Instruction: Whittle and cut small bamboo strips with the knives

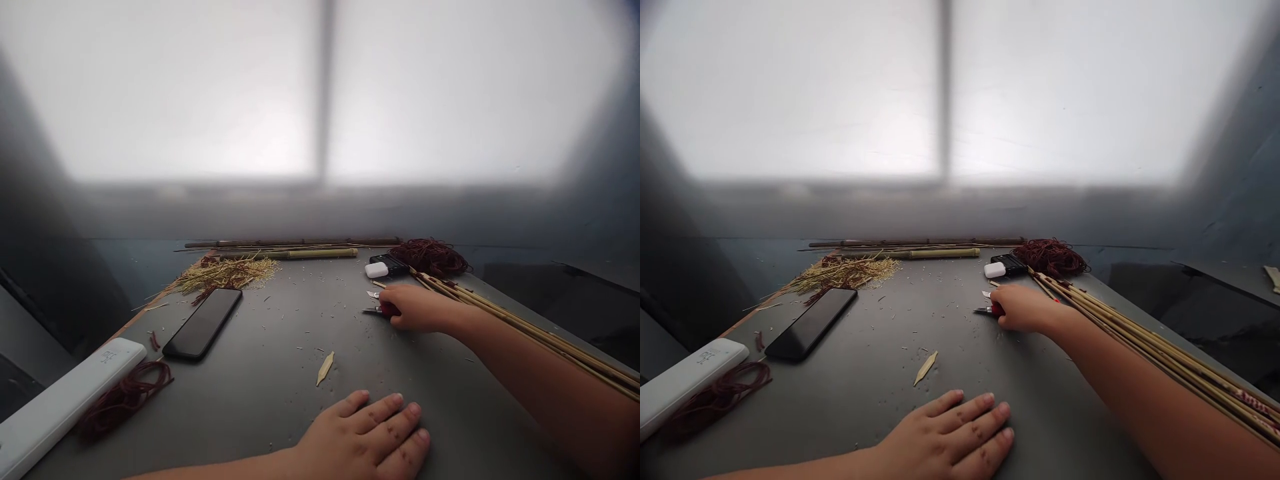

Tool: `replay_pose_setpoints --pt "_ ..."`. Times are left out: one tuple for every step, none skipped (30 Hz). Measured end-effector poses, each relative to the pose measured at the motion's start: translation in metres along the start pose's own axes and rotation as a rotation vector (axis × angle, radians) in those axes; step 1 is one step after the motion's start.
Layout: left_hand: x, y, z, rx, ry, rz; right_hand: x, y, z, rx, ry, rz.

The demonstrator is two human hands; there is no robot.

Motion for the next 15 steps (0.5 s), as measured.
replay_pose_setpoints --pt "-0.001 0.001 -0.002 0.005 0.003 -0.004 0.0 0.0 0.0 0.002 -0.001 0.001" --pt "-0.005 0.003 -0.004 0.007 -0.001 -0.008 0.0 0.001 -0.001 0.005 -0.003 0.002" --pt "-0.01 0.005 -0.008 0.002 -0.007 -0.011 0.0 0.001 -0.001 0.008 -0.005 0.004" --pt "-0.017 0.007 -0.011 -0.011 -0.017 -0.022 0.0 0.001 -0.001 0.01 -0.006 0.006" --pt "-0.025 0.011 -0.015 -0.031 -0.019 -0.027 0.0 0.001 -0.001 0.011 -0.007 0.008" --pt "-0.033 0.015 -0.02 -0.051 -0.012 -0.039 0.0 0.001 -0.001 0.012 -0.008 0.008" --pt "-0.041 0.018 -0.025 -0.065 0.007 -0.088 0.0 0.001 -0.001 0.012 -0.01 0.008" --pt "-0.049 0.022 -0.029 -0.093 0.019 -0.136 -0.001 0.002 -0.001 0.012 -0.011 0.008" --pt "-0.056 0.029 -0.035 -0.132 0.044 -0.157 -0.001 0.002 -0.001 0.011 -0.012 0.008" --pt "-0.061 0.037 -0.039 -0.178 0.036 -0.17 -0.001 0.002 -0.001 0.01 -0.014 0.005" --pt "-0.066 0.046 -0.043 -0.21 0.019 -0.213 -0.001 0.002 -0.001 0.01 -0.016 0.003" --pt "-0.068 0.056 -0.048 -0.229 0.002 -0.265 -0.001 0.002 -0.002 0.01 -0.017 0.0" --pt "-0.069 0.068 -0.053 -0.242 0.013 -0.283 -0.001 0.003 -0.002 0.011 -0.018 -0.003" --pt "-0.07 0.08 -0.059 -0.255 0.026 -0.292 -0.001 0.003 -0.002 0.012 -0.02 -0.007" --pt "-0.069 0.09 -0.066 -0.253 0.061 -0.338 -0.001 0.003 -0.003 0.013 -0.022 -0.011"
Point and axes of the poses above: each hand's wrist, its own x-axis towards the middle knuckle, its own y-axis out of the back of the hand, z = x × y, the point moved 3 cm from there along x, towards the middle knuckle, and after that the axes turned 15 degrees about y, right-handed, at the moved point
